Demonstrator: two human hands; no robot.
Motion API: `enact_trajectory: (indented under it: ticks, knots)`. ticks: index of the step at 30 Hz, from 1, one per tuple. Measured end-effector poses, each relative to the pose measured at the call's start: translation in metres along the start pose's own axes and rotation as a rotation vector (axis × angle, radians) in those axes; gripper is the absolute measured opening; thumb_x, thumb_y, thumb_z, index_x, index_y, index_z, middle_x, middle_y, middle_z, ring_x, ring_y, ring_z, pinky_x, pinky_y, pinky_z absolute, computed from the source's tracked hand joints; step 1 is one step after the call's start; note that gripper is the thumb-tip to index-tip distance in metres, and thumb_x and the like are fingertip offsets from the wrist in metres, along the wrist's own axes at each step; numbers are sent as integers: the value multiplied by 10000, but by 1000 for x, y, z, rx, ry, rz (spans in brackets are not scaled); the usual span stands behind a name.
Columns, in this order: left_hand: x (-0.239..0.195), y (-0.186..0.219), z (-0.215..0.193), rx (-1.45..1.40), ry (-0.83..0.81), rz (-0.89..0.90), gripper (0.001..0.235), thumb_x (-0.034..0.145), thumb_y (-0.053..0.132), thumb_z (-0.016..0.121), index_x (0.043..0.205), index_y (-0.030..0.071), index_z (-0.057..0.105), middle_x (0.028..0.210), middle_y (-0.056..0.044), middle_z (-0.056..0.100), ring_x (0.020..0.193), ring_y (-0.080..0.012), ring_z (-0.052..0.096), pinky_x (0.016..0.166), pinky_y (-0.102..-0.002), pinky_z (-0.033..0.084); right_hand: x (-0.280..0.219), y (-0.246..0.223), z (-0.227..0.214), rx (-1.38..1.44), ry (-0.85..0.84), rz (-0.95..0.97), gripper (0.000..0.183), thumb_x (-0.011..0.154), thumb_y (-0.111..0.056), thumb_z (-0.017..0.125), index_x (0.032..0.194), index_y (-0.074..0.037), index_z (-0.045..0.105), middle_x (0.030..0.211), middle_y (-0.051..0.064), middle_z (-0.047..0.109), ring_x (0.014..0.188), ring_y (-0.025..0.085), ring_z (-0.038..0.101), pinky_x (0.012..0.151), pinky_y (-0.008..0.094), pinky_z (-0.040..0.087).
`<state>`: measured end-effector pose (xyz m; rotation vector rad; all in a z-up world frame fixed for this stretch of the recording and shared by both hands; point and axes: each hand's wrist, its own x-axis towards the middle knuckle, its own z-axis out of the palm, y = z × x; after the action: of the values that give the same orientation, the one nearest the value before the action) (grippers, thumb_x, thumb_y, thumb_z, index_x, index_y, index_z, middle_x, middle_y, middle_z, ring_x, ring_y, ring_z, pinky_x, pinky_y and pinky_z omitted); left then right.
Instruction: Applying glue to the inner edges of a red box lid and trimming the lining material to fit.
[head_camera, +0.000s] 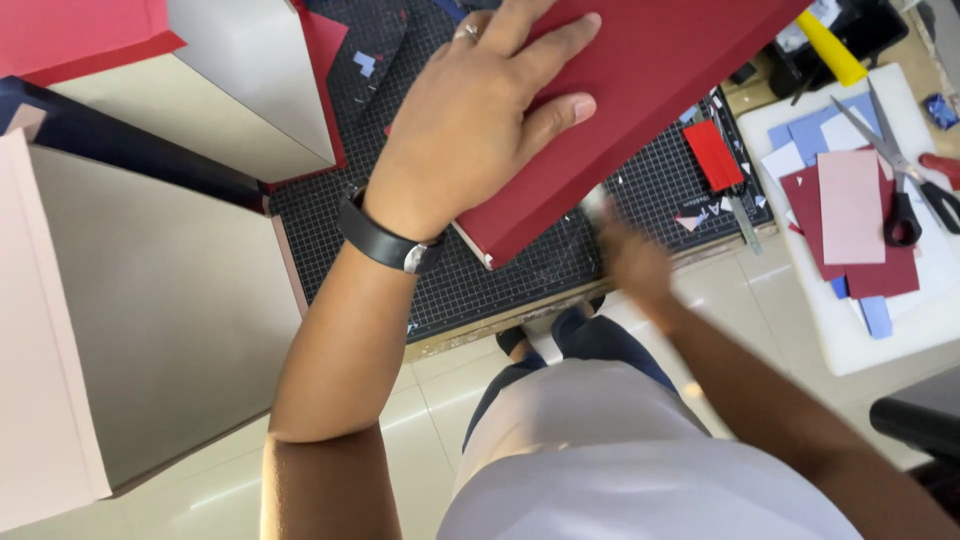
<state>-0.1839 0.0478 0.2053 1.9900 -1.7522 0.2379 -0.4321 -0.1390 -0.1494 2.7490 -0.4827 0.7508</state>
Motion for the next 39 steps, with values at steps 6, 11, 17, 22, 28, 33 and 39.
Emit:
enact_trajectory:
  ticks: [6,11,17,22,28,33,39]
  knots:
    - [1,0,4,-17,-4,-19,478,1123,368,661,1499,99,539,1478,-136,459,1218,-454,570,927,-568,544,17,-24,-38,572,-501,-71,265,1067,-203,458,1108,-168,717,707,65,683,462,164,586,371,320,416]
    - [4,2,3,-26,10,-37,435,1119,370,629,1466,121,544,1425,-158,504,1169,-484,597,865,-581,526,-8,-31,-19,579,-333,-25,225,1019,-239,538,1137,-151,708,881,59,743,681,231,710,528,366,523]
    - [2,2,2,-41,7,-54,437,1112,356,633,1469,117,554,1427,-149,496,1194,-463,589,864,-576,526,50,-19,-64,699,-937,447,311,1067,-274,452,1292,-251,666,1165,52,734,829,238,716,618,354,534]
    - [4,1,4,-44,19,-60,429,1109,357,630,1457,118,558,1416,-135,511,1189,-458,591,850,-568,530,21,-57,-62,555,-801,232,396,1060,-383,389,1365,-227,587,782,2,611,654,184,553,529,342,416]
    - [2,3,2,-71,36,-48,403,1096,301,659,1428,82,597,1398,-144,511,1183,-445,592,852,-558,529,74,-28,-109,778,-1012,513,524,1065,-363,392,1589,-350,386,1273,113,705,590,220,608,477,358,465]
    - [5,3,2,-56,73,-20,376,1090,272,688,1405,82,612,1375,-112,542,1151,-432,604,829,-551,544,5,-54,-36,644,-507,69,367,1001,-273,567,1350,-172,616,659,-21,679,505,153,631,420,318,449]
    - [-3,33,-7,253,219,7,342,979,280,815,1273,130,724,1200,-85,672,1049,-375,595,876,-485,433,73,-22,-127,865,-1085,504,504,1050,-336,453,1552,-363,418,1459,44,608,651,152,670,432,262,478]
